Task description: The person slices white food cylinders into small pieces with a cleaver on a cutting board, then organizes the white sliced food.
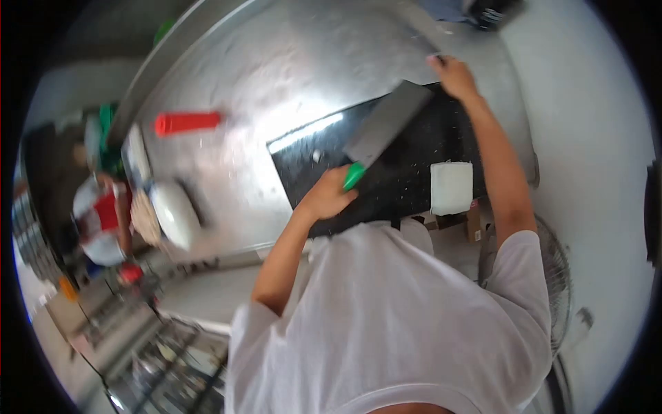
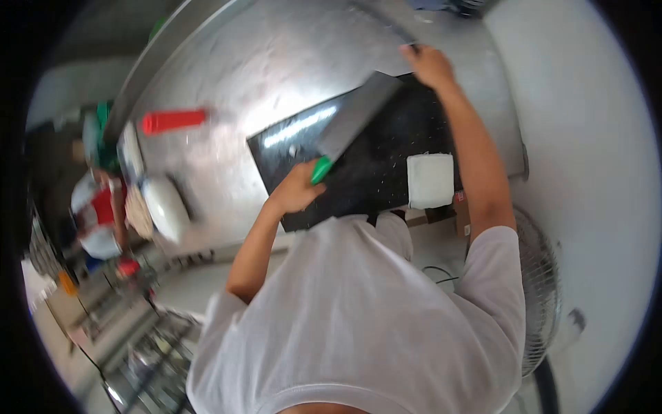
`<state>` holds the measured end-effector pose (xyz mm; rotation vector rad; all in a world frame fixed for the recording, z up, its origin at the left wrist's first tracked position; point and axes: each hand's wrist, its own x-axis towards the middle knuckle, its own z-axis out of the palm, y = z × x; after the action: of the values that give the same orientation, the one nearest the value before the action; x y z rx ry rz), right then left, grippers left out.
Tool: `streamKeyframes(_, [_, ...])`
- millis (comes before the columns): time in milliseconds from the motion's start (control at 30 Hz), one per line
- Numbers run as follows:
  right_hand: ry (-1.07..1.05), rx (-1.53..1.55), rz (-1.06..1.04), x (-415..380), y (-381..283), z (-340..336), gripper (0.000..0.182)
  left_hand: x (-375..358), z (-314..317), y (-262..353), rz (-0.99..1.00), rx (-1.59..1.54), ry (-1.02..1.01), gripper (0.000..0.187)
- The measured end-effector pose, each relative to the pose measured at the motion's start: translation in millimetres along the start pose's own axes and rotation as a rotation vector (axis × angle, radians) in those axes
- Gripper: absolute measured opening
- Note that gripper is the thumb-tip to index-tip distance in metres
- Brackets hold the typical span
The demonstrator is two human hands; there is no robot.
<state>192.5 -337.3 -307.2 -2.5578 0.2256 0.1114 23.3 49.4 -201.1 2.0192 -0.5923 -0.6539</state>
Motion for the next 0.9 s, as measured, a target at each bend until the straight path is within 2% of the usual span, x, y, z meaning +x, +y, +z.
streamKeyframes(33, [-0.039, -0.074, 0.012, 5, 9, -8, 0.072, 1, 16, -8, -0.009, 0.104, -0.03, 0.031])
streamKeyframes(100, [0.024, -0.164, -0.009, 6, 22, -14, 0.064, 0, 42, -14, -0.3, 0.327, -0.155, 0.032])
streamKeyframes(200, [0.058, -0.223, -0.004, 13, 30, -15, 0.053, 4, 71, -25, -0.314, 0.394, -0.122, 0.035])
streamKeyframes(300, [0.156, -0.11, -0.276, 34, 66, 1, 0.05, 8, 97, -48, -0.292, 0.441, -0.008, 0.037])
streamKeyframes(367, [0.142, -0.17, -0.228, 35, 62, 7, 0.046, 10, 93, -51, -0.229, 0.537, 0.08, 0.037])
streamKeyframes(433, [0.208, -0.355, -0.125, 16, 19, 3, 0.047, 6, 84, -44, -0.153, 0.683, 0.121, 0.038])
streamKeyframes(500, [0.336, -0.387, -0.197, -4, -30, 11, 0.049, 4, 80, -45, -0.151, 0.678, 0.119, 0.039])
streamKeyframes(567, [0.318, -0.148, -0.525, -22, -75, 26, 0.053, 0, 78, -46, -0.119, 0.684, 0.129, 0.044])
streamKeyframes(633, [0.106, 0.102, -0.664, -58, -137, 48, 0.054, -7, 70, -44, -0.088, 0.616, 0.189, 0.041])
streamKeyframes(667, [-0.026, 0.231, -0.667, -75, -167, 59, 0.055, -12, 67, -43, -0.067, 0.578, 0.215, 0.04])
streamKeyframes(800, [-0.172, 0.439, -0.662, -115, -240, 114, 0.055, -45, 44, -64, -0.101, 0.332, 0.593, 0.03])
streamKeyframes(900, [-0.217, 0.561, -0.532, -118, -290, 146, 0.074, -74, 7, -97, -0.226, 0.247, 0.939, 0.025])
